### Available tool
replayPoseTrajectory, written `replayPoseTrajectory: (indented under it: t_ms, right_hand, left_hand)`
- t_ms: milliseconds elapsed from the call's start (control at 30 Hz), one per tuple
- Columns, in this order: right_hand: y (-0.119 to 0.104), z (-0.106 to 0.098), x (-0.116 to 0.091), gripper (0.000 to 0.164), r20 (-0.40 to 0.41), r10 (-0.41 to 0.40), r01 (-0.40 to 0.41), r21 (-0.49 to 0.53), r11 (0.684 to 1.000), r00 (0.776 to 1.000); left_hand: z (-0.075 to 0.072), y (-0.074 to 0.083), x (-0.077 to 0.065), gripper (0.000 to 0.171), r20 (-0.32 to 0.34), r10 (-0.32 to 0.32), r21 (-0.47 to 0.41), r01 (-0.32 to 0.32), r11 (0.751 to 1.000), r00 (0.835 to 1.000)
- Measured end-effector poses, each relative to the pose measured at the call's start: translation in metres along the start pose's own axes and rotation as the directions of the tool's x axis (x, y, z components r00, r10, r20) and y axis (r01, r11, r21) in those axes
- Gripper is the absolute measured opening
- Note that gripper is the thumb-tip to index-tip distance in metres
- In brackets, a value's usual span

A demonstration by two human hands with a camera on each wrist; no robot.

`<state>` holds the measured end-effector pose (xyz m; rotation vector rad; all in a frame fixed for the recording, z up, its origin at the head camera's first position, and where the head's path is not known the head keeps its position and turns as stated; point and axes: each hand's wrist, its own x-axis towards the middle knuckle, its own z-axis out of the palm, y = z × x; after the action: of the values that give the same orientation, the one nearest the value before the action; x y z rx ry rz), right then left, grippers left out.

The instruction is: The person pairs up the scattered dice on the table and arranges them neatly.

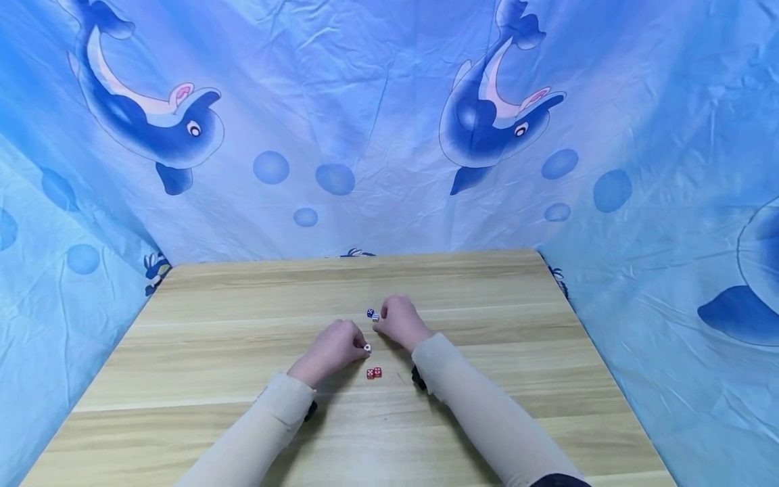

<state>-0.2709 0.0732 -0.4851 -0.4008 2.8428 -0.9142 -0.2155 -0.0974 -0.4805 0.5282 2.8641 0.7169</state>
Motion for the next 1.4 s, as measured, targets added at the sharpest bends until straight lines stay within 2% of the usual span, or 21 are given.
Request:
replayPoseTrajectory:
  t_ms: [233, 467, 600, 900, 1400]
  right_hand:
    - [-0.004, 0.002, 0.005, 0.017, -0.015, -0.002, 0.001, -0.042, 0.999, 1.000]
    - [-0.005, 0.003, 0.005, 0.016, -0.002, 0.013, -0.013, 0.006, 1.000, 1.000]
    - [-0.005, 0.004, 0.004, 0.013, 0.002, 0.012, -0.012, -0.005, 1.000, 1.000]
    - [-0.003, 0.002, 0.001, 0.012, 0.013, -0.014, 0.015, -0.018, 1.000, 1.000]
    - [0.009, 0.001, -0.018, 0.012, 0.095, -0.096, 0.097, -0.007, 0.995, 0.991]
  left_hand:
    - [-0.002, 0.001, 0.001, 0.010, -0.010, 0.022, 0.019, -0.022, 1.000, 1.000]
    - [0.000, 0.001, -0.002, 0.011, 0.000, 0.008, -0.019, -0.008, 1.000, 1.000]
    - [0.001, 0.001, -0.003, 0.011, -0.003, 0.014, -0.014, -0.014, 1.000, 1.000]
    - [0.001, 0.002, -0.003, 0.012, -0.014, 0.009, -0.002, -0.009, 1.000, 1.000]
    - [0.006, 0.002, -0.002, 0.009, -0.012, -0.004, -0.009, 0.004, 1.000, 1.000]
